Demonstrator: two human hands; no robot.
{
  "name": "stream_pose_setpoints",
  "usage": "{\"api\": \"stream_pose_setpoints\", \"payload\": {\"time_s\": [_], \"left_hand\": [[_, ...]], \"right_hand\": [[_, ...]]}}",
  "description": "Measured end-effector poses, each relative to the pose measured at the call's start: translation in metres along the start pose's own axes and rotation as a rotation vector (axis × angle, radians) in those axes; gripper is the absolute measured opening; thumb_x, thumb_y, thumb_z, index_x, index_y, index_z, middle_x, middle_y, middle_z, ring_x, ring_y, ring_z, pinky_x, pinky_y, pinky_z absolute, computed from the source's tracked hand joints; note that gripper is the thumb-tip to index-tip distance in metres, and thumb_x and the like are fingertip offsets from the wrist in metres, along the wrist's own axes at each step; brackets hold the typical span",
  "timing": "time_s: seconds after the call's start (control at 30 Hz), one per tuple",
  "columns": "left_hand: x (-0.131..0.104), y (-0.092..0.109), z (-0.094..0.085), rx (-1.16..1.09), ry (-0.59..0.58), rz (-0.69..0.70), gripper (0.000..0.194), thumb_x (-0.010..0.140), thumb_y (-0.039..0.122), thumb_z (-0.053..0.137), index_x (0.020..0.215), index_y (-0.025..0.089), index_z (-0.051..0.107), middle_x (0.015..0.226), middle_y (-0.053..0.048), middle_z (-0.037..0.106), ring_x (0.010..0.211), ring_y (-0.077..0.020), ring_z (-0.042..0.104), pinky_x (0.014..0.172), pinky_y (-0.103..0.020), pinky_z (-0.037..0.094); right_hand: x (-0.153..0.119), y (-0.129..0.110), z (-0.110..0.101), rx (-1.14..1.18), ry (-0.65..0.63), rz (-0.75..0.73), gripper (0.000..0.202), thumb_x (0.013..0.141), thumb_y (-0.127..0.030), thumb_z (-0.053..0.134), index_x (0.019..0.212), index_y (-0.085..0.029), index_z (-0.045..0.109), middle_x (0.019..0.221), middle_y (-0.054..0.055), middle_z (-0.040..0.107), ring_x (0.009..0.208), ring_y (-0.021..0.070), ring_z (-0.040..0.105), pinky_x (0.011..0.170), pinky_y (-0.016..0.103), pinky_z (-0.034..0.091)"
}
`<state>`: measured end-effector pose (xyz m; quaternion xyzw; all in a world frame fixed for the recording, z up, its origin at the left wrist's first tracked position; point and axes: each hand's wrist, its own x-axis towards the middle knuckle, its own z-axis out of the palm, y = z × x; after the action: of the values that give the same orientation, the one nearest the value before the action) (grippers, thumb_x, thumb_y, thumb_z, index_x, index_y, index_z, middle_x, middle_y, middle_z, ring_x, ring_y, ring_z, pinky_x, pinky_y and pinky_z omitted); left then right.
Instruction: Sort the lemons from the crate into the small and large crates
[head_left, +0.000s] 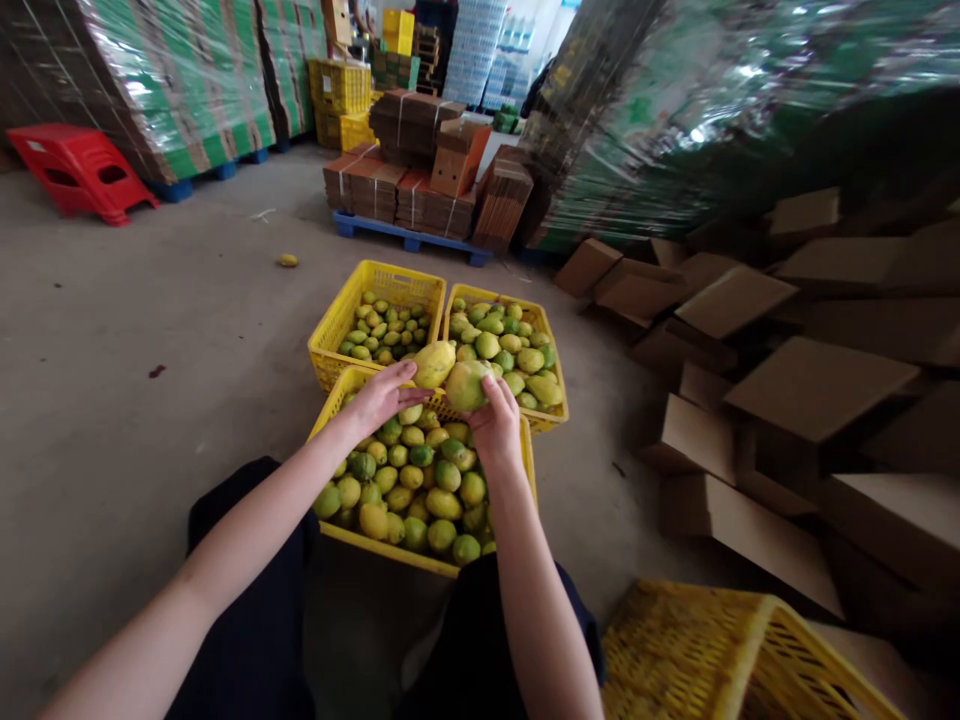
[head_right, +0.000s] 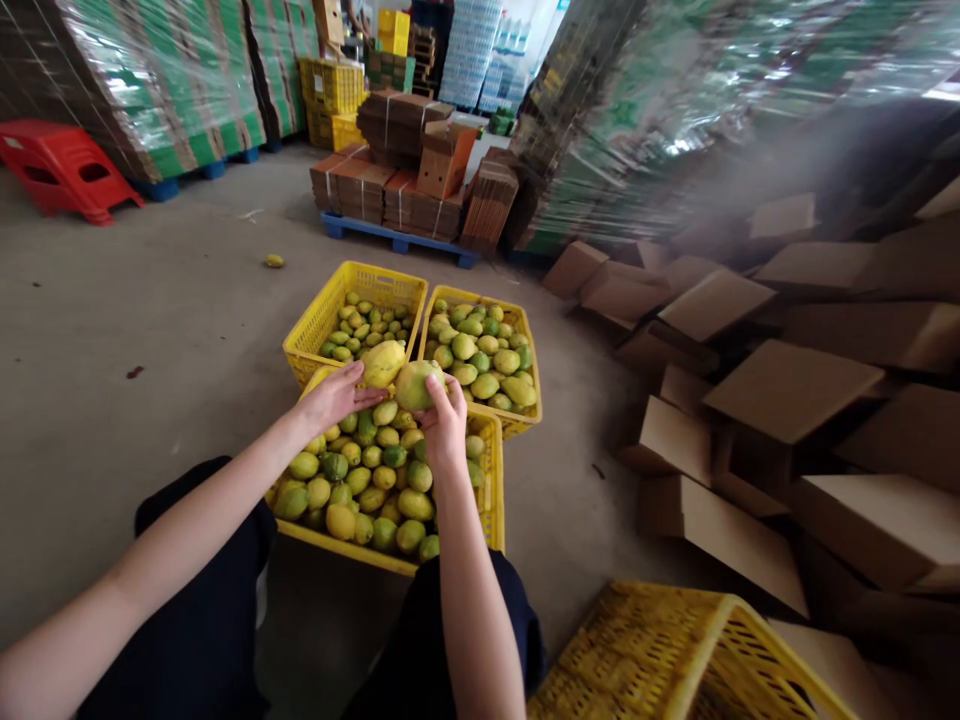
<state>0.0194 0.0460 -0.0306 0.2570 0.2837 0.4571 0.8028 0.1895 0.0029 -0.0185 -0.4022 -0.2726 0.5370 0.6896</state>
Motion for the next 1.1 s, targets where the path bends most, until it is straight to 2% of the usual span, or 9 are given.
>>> {"api": "stream_pose_setpoints", "payload": {"time_s": [0.13, 0.3, 0.37, 0.47, 0.57, 0.7, 0.83, 0.93, 1.1], "left_hand": [[0.0, -0.002, -0.002, 0.019, 0.011, -0.009, 0.009, 0.083, 0.017, 0.074, 0.088, 0.012, 0.069, 0.082, -0.006, 0.075, 0.071, -0.0163, 0.073, 0.079, -0.029, 0.058], [-0.005, -0.005, 0.005, 0.06, -0.002, -0.014, 0.031, 0.083, 0.011, 0.072, 0.114, 0.017, 0.071, 0.083, -0.004, 0.076, 0.071, -0.0159, 0.074, 0.083, -0.03, 0.058], [-0.006, -0.005, 0.008, 0.07, 0.013, -0.03, 0.032, 0.085, 0.008, 0.068, 0.116, 0.017, 0.071, 0.083, -0.005, 0.077, 0.071, -0.0161, 0.074, 0.083, -0.03, 0.058], [-0.007, -0.006, 0.012, 0.064, 0.074, -0.088, 0.017, 0.089, 0.007, 0.06, 0.098, 0.012, 0.073, 0.075, -0.007, 0.076, 0.067, -0.0166, 0.074, 0.073, -0.028, 0.06], [-0.008, -0.006, 0.015, 0.029, 0.11, -0.131, 0.018, 0.094, 0.011, 0.058, 0.08, 0.011, 0.069, 0.07, -0.008, 0.075, 0.062, -0.0163, 0.072, 0.067, -0.025, 0.059], [-0.012, -0.005, 0.016, 0.033, 0.095, -0.122, 0.008, 0.09, 0.016, 0.068, 0.085, 0.011, 0.07, 0.076, -0.006, 0.076, 0.065, -0.0143, 0.072, 0.071, -0.025, 0.06], [-0.014, -0.002, 0.013, 0.115, 0.063, -0.097, 0.008, 0.082, 0.014, 0.077, 0.087, 0.011, 0.072, 0.08, -0.007, 0.077, 0.067, -0.0126, 0.071, 0.072, -0.022, 0.058], [-0.012, -0.001, 0.01, 0.099, 0.067, -0.113, 0.015, 0.082, 0.015, 0.075, 0.095, 0.012, 0.073, 0.081, -0.007, 0.076, 0.062, -0.0126, 0.069, 0.068, -0.023, 0.057], [-0.013, 0.0, 0.013, -0.01, 0.021, -0.132, 0.042, 0.087, 0.018, 0.056, 0.128, 0.017, 0.063, 0.075, -0.005, 0.074, 0.057, -0.017, 0.069, 0.056, -0.027, 0.057]], "right_hand": [[0.001, -0.003, 0.002, 0.036, 0.051, -0.021, 0.032, 0.072, -0.043, 0.08, 0.09, -0.02, 0.069, 0.089, 0.001, 0.073, 0.084, 0.0195, 0.069, 0.075, 0.036, 0.063], [0.004, -0.005, 0.001, 0.072, 0.153, 0.019, 0.038, 0.079, -0.05, 0.07, 0.102, -0.02, 0.068, 0.094, 0.002, 0.073, 0.078, 0.0176, 0.068, 0.068, 0.034, 0.063], [0.006, -0.003, 0.001, 0.067, 0.176, 0.044, 0.038, 0.083, -0.051, 0.066, 0.103, -0.019, 0.068, 0.092, 0.002, 0.072, 0.076, 0.0177, 0.068, 0.064, 0.033, 0.062], [0.007, 0.002, 0.004, 0.036, 0.257, 0.032, 0.035, 0.088, -0.051, 0.059, 0.1, -0.019, 0.066, 0.085, 0.001, 0.07, 0.069, 0.0165, 0.066, 0.058, 0.031, 0.06], [0.006, 0.007, 0.006, -0.015, 0.3, -0.007, 0.039, 0.088, -0.056, 0.056, 0.098, -0.02, 0.064, 0.079, 0.0, 0.067, 0.062, 0.0151, 0.064, 0.051, 0.028, 0.057], [0.002, 0.01, 0.007, -0.087, 0.213, 0.011, 0.045, 0.078, -0.063, 0.066, 0.094, -0.021, 0.058, 0.072, -0.002, 0.063, 0.056, 0.0138, 0.06, 0.04, 0.023, 0.048], [-0.004, 0.011, 0.008, -0.205, 0.155, -0.04, 0.054, 0.063, -0.05, 0.085, 0.094, -0.026, 0.049, 0.072, -0.008, 0.06, 0.045, 0.0088, 0.053, 0.035, 0.019, 0.038], [-0.005, 0.01, 0.008, -0.201, 0.134, -0.037, 0.047, 0.069, -0.052, 0.08, 0.093, -0.026, 0.049, 0.07, -0.009, 0.059, 0.043, 0.0086, 0.051, 0.034, 0.019, 0.036], [-0.005, 0.008, 0.01, -0.129, 0.115, -0.065, 0.03, 0.077, -0.05, 0.067, 0.087, -0.023, 0.061, 0.074, -0.005, 0.061, 0.06, 0.012, 0.057, 0.043, 0.02, 0.042]]}}
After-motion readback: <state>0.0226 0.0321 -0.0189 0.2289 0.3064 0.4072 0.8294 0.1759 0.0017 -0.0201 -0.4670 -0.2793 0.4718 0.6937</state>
